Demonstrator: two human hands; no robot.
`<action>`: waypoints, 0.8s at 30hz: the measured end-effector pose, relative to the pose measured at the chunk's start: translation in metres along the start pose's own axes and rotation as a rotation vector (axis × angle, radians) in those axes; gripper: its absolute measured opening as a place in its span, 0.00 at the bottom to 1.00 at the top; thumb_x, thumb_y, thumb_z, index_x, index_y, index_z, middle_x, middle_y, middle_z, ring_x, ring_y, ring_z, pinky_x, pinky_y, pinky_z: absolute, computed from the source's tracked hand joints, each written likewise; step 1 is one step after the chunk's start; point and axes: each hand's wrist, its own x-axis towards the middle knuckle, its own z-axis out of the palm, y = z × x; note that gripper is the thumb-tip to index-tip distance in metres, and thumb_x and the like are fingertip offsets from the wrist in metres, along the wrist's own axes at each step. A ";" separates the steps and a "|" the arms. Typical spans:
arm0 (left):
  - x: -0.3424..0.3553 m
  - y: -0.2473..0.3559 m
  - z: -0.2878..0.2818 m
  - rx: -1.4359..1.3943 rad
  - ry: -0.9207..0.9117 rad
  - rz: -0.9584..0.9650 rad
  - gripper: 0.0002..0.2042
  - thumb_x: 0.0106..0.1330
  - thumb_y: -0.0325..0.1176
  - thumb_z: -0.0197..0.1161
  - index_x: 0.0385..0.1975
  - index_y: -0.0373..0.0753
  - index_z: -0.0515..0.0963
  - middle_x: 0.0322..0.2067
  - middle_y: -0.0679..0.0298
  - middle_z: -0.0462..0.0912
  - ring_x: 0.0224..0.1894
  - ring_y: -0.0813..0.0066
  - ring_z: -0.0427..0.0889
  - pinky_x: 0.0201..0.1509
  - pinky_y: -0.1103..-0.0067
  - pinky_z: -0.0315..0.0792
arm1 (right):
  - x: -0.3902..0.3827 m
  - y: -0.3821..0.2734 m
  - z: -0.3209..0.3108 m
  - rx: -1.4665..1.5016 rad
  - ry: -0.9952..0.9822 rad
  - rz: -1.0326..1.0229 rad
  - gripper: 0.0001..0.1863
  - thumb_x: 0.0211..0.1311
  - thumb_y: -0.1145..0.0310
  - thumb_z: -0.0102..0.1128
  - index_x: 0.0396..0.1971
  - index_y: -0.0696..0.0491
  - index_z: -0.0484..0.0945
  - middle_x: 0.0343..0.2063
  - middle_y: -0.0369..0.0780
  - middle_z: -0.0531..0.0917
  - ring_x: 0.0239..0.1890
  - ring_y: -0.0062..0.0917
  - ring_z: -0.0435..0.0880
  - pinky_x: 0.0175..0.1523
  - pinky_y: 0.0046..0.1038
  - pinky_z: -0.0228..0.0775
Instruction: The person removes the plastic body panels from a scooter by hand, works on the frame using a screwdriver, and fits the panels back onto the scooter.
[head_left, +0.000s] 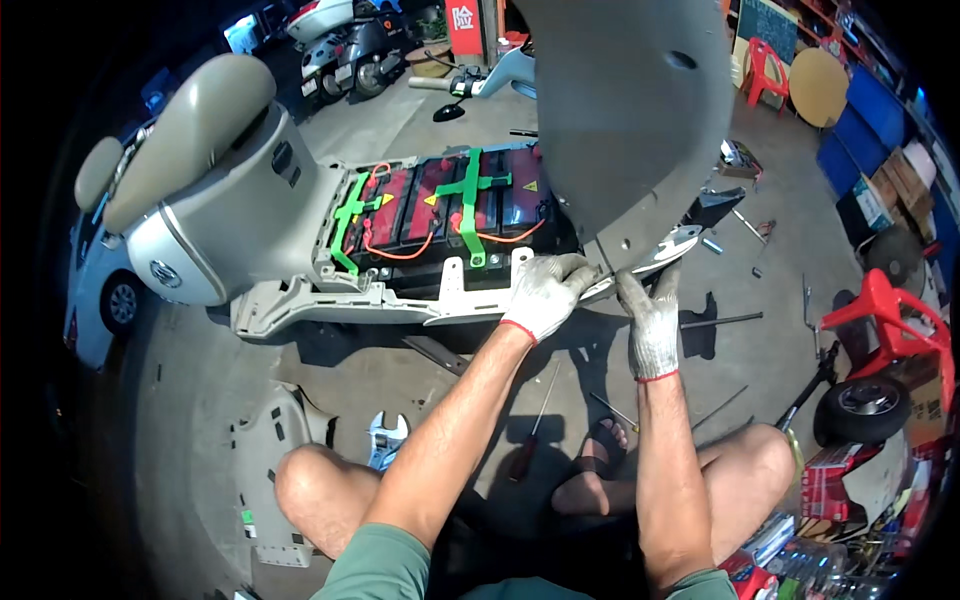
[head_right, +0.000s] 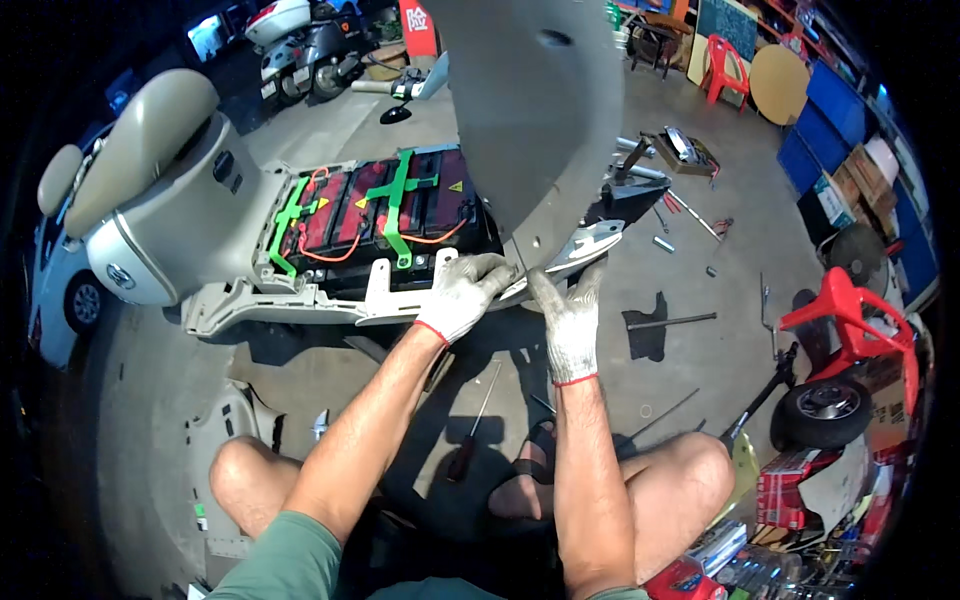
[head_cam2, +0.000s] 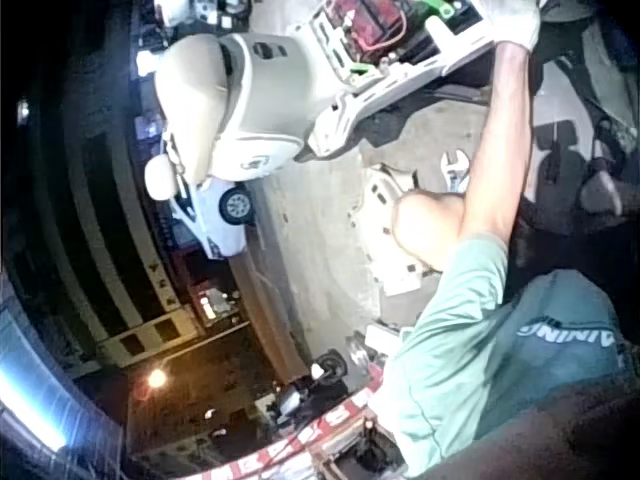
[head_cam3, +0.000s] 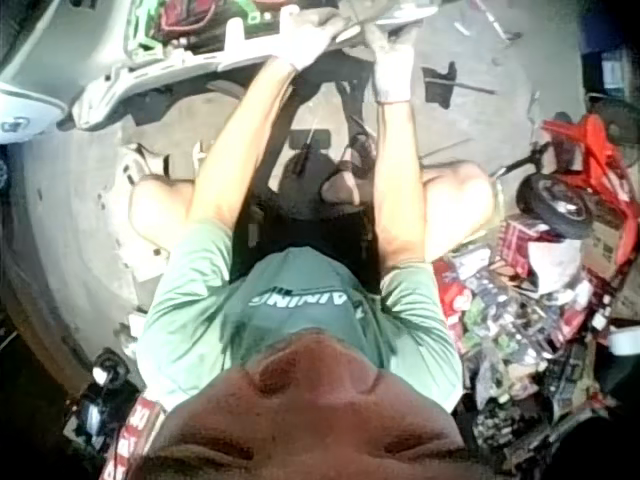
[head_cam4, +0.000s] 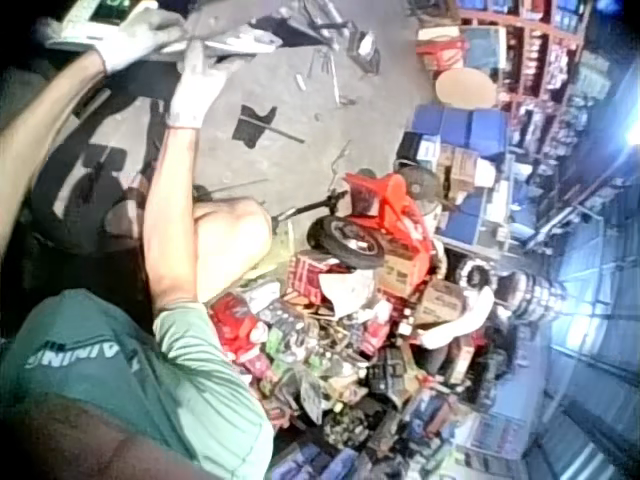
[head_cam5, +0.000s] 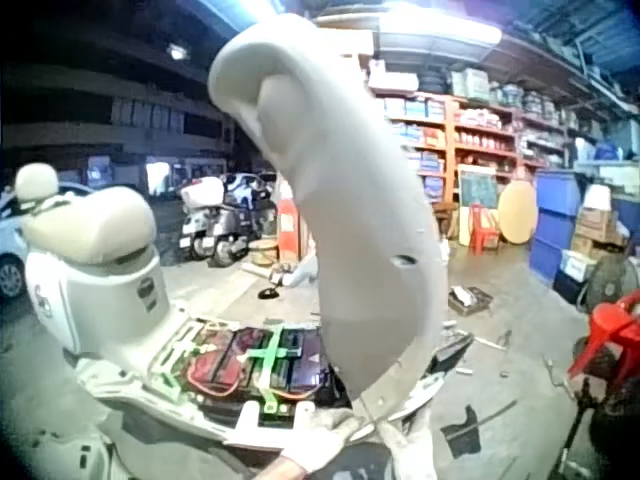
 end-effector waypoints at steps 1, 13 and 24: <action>0.000 -0.001 0.000 -0.024 0.006 0.002 0.19 0.68 0.46 0.57 0.43 0.36 0.83 0.36 0.52 0.86 0.41 0.59 0.84 0.47 0.68 0.74 | 0.002 0.002 0.000 -0.074 0.011 -0.041 0.47 0.57 0.73 0.68 0.72 0.60 0.48 0.58 0.47 0.69 0.54 0.27 0.72 0.57 0.27 0.71; 0.001 -0.013 0.008 0.015 0.148 0.092 0.14 0.65 0.43 0.53 0.32 0.44 0.85 0.33 0.59 0.86 0.40 0.56 0.83 0.52 0.62 0.69 | 0.008 0.029 0.022 -0.533 0.257 -0.358 0.37 0.56 0.70 0.70 0.63 0.61 0.61 0.48 0.44 0.78 0.46 0.27 0.78 0.51 0.27 0.71; 0.004 -0.015 0.002 0.021 0.028 0.028 0.17 0.67 0.44 0.50 0.34 0.44 0.85 0.32 0.57 0.86 0.40 0.56 0.82 0.52 0.63 0.69 | 0.007 0.010 0.028 -0.100 0.166 -0.006 0.26 0.58 0.77 0.65 0.54 0.56 0.63 0.34 0.38 0.78 0.28 0.18 0.75 0.30 0.21 0.68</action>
